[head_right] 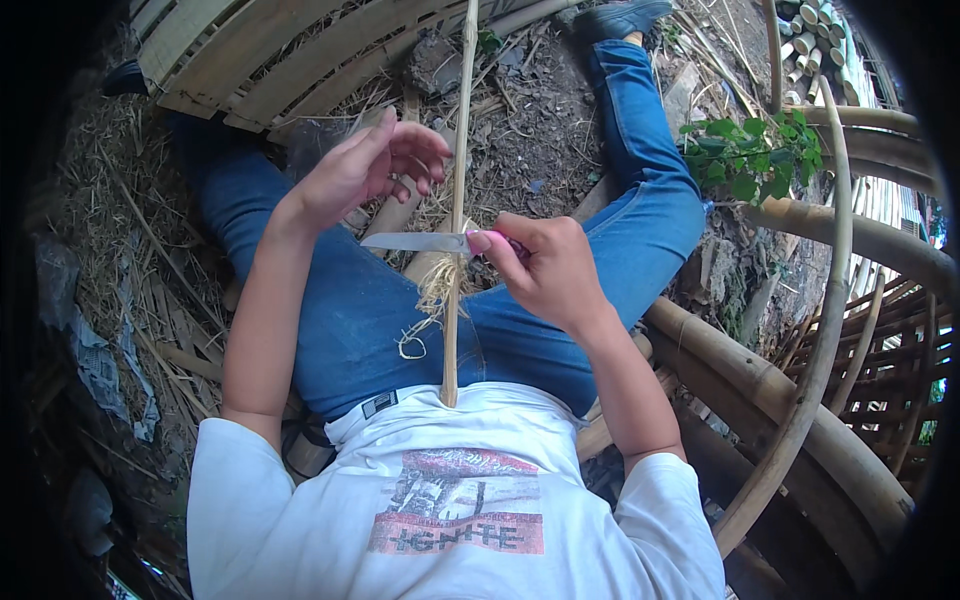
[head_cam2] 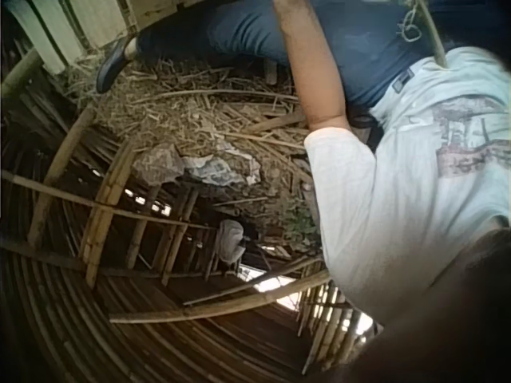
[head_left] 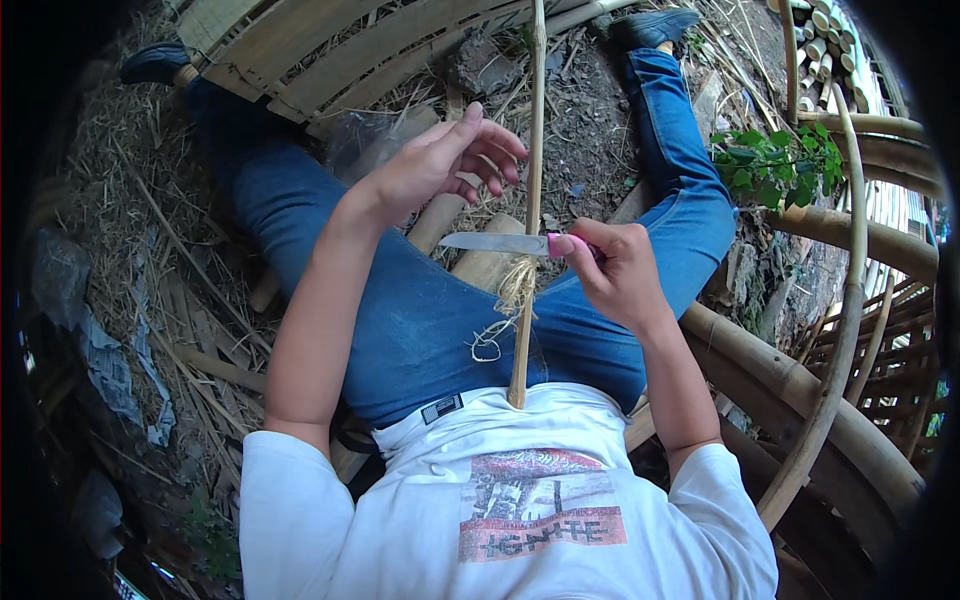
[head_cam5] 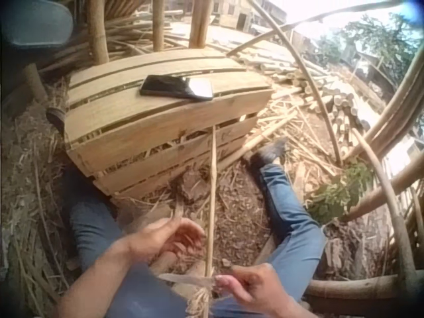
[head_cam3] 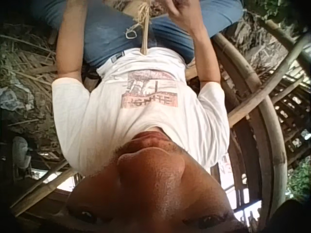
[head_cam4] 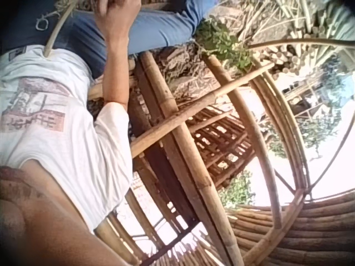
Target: The person uses a small knife to peel bark and thin shavings from a thin wooden stick while holding it steady between their legs.
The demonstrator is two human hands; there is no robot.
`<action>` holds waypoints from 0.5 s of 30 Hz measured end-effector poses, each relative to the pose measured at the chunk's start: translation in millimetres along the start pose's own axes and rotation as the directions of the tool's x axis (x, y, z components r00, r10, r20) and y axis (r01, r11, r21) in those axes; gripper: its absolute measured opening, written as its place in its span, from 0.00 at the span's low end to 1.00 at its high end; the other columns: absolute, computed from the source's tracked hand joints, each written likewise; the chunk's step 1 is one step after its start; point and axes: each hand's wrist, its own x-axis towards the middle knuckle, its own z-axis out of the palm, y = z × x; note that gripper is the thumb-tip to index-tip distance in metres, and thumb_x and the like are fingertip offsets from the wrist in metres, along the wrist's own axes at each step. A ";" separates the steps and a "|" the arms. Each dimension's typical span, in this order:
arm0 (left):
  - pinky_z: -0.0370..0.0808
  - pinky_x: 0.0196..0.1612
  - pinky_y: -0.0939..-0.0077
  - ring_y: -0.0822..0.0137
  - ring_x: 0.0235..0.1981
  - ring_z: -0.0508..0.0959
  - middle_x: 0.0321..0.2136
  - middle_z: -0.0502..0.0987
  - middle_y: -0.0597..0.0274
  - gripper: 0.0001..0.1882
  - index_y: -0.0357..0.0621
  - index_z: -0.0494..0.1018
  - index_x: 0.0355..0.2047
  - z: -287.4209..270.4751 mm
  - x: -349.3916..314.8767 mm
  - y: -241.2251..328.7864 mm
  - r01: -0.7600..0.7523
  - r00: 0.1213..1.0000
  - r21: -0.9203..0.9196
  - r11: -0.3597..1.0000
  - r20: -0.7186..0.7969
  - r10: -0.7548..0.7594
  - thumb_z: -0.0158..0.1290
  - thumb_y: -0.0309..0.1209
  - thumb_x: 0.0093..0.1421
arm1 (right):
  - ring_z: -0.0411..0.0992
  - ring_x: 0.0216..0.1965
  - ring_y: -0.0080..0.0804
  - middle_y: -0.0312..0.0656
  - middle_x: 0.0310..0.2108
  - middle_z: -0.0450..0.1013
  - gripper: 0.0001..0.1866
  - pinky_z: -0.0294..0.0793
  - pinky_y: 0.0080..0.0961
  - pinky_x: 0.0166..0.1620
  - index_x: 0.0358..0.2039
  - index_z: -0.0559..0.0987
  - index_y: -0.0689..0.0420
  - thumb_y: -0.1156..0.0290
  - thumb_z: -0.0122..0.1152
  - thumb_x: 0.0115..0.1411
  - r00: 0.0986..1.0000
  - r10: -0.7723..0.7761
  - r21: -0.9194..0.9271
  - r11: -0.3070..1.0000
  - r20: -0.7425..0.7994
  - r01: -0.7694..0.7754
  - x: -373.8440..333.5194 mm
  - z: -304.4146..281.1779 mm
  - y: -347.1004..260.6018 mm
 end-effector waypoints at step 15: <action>0.82 0.39 0.71 0.74 0.32 0.78 0.31 0.74 0.67 0.13 0.46 0.69 0.43 31.9 45.1 -32.9 -0.064 0.997 -0.721 0.690 -0.015 0.076 0.42 0.41 0.72 | 0.52 0.20 0.10 0.25 0.17 0.59 0.23 0.47 0.16 0.22 0.23 0.71 0.57 0.56 0.46 0.73 0.954 0.145 0.562 0.827 -0.263 0.030 -2.0 -40.0 44.2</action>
